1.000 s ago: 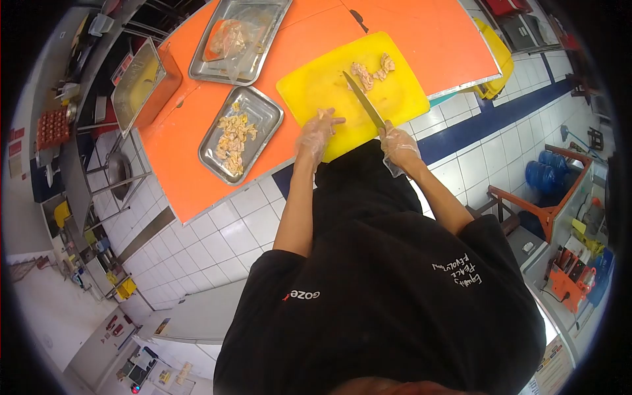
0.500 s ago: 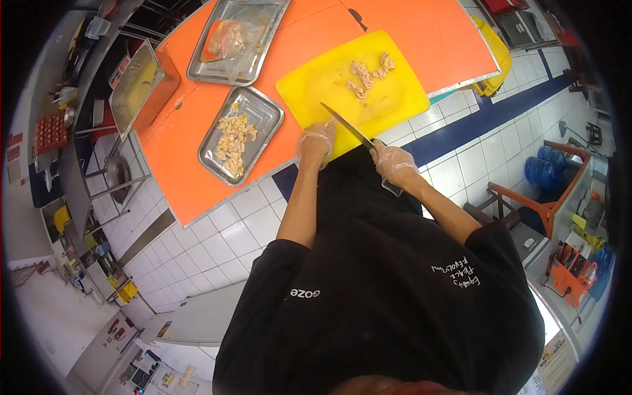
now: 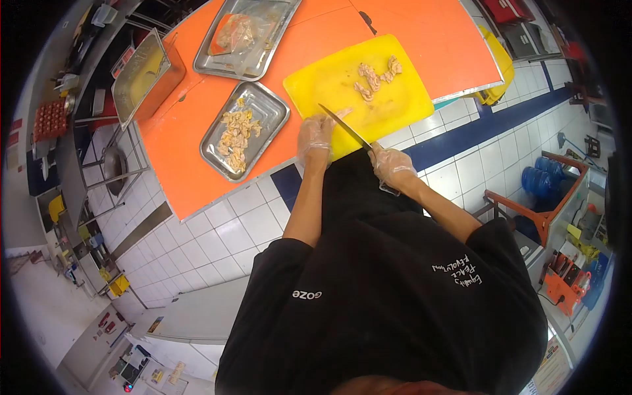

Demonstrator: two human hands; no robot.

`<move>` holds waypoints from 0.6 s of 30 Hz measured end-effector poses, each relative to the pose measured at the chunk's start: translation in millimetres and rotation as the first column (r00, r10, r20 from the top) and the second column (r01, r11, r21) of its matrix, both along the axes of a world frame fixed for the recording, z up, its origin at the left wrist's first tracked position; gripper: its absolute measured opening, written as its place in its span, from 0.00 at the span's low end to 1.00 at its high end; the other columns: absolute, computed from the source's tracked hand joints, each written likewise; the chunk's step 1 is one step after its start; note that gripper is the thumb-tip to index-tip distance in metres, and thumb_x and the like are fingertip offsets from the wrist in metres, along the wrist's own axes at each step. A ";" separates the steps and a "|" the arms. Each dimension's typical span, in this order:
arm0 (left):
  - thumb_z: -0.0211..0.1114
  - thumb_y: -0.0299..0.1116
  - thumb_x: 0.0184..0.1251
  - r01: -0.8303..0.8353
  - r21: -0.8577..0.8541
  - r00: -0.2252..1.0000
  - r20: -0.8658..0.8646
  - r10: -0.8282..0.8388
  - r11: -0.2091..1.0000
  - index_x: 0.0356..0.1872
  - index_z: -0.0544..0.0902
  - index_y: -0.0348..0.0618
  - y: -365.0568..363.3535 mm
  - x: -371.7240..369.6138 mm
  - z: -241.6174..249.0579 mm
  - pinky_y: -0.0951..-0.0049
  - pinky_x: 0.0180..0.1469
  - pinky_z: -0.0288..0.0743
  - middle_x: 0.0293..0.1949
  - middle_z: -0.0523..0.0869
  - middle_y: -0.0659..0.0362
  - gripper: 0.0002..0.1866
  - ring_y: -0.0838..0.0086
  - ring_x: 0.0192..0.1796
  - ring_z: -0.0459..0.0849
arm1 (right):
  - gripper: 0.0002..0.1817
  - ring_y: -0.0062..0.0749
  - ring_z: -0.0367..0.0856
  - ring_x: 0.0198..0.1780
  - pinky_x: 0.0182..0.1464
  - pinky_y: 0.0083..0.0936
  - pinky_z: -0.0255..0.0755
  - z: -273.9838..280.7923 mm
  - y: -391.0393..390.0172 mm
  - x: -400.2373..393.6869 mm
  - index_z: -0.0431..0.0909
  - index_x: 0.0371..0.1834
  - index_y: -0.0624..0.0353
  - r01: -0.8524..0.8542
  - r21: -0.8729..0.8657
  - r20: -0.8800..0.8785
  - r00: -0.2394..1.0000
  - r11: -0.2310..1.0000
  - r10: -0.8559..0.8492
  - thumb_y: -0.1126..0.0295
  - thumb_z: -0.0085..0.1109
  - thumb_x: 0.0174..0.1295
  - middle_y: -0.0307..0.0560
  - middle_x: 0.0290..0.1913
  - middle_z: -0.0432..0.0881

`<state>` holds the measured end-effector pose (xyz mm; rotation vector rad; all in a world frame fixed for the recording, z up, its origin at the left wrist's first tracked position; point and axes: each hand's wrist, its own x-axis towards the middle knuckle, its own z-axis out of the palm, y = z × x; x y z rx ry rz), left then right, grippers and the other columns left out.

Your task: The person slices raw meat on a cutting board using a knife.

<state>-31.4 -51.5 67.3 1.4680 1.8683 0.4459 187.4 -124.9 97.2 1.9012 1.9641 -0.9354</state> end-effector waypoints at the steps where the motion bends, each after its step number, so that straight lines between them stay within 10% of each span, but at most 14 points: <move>1: 0.69 0.44 0.78 -0.006 -0.005 1.000 0.002 0.006 1.000 0.55 0.92 0.40 -1.9 -0.5 -8.8 0.49 0.62 0.83 0.54 0.94 0.42 0.19 0.47 0.59 0.91 | 0.21 0.66 0.92 0.51 0.55 0.63 0.82 -8.2 -4.3 1.0 0.77 0.61 0.59 -0.010 -0.021 -0.005 1.000 1.000 0.010 0.53 0.43 0.89 0.66 0.46 0.93; 10: 0.63 0.49 0.81 -0.045 0.158 0.995 -0.086 0.059 0.986 0.57 0.94 0.43 1.1 3.6 -29.2 0.49 0.64 0.83 0.56 0.93 0.43 0.22 0.45 0.61 0.90 | 0.20 0.69 0.91 0.51 0.55 0.63 0.82 -2.3 16.4 0.2 0.78 0.61 0.58 0.085 0.020 -0.023 0.996 0.996 -0.085 0.53 0.44 0.89 0.67 0.45 0.92; 18: 0.58 0.50 0.87 0.086 -0.136 0.978 -0.178 -0.110 0.987 0.60 0.89 0.47 2.9 2.5 -5.4 0.47 0.66 0.83 0.63 0.89 0.44 0.21 0.46 0.66 0.88 | 0.16 0.65 0.93 0.53 0.55 0.58 0.84 -14.9 12.6 -12.5 0.77 0.60 0.61 -0.014 -0.122 -0.010 1.000 0.992 0.012 0.60 0.45 0.87 0.66 0.47 0.94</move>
